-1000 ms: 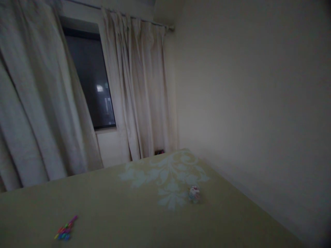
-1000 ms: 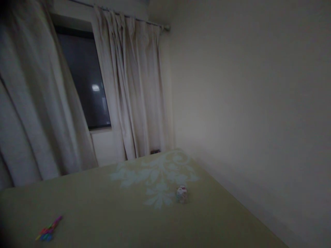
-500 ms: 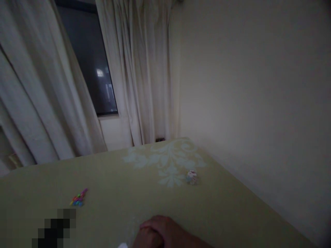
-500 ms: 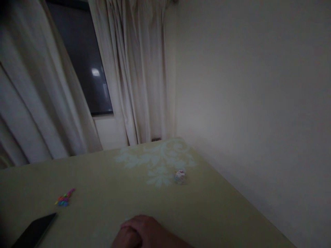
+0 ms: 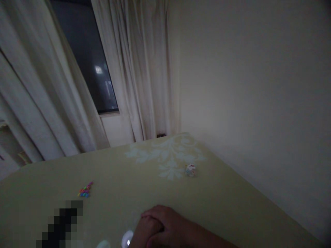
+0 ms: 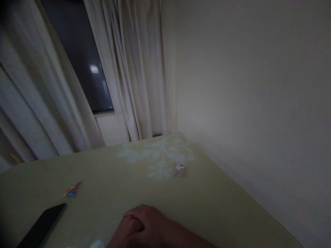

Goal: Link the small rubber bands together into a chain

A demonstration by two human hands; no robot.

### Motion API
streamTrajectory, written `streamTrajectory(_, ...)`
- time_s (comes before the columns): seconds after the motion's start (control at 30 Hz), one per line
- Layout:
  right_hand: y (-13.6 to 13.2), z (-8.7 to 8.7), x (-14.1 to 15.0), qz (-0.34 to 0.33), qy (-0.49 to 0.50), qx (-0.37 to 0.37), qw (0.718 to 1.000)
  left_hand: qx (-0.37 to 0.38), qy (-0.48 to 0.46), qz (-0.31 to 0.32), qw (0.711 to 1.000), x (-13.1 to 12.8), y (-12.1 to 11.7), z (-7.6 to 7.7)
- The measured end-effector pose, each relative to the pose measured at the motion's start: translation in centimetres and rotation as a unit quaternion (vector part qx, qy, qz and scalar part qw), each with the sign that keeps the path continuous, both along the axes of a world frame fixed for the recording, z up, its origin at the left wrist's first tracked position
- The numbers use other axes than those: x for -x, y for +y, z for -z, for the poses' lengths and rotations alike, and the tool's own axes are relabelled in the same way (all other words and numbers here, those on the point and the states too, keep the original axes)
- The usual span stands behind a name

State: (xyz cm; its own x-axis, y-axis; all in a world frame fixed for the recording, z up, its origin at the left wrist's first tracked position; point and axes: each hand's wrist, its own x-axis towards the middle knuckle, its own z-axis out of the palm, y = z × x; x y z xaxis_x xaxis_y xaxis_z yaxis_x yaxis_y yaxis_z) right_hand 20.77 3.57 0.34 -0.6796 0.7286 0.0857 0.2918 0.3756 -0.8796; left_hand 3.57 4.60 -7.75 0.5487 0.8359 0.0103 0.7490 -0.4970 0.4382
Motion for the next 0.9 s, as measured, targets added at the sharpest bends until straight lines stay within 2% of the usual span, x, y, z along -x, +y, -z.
streamTrajectory(0.17, 0.0, 0.0, 0.1, -0.01, 0.008, -0.016, 1.0, -0.006, 0.033, 0.014, 0.999, -0.1, -0.1, -1.0)
streamTrajectory(0.4, 0.1, 0.2, 0.1, -0.008, 0.005, -0.021, 1.0, -0.014, 0.039, 0.004, 0.999, 0.0, 0.2, 0.2)
streamTrajectory(0.6, 0.1, -0.2, 0.1, -0.018, -0.004, -0.019, 1.0, -0.027, 0.018, 0.021, 0.999, 0.3, 0.4, 0.8)
streamTrajectory(0.9, 0.0, -0.5, 0.2, -0.013, -0.011, -0.017, 1.0, -0.026, 0.033, 0.004, 0.999, 0.4, 0.1, 0.1)
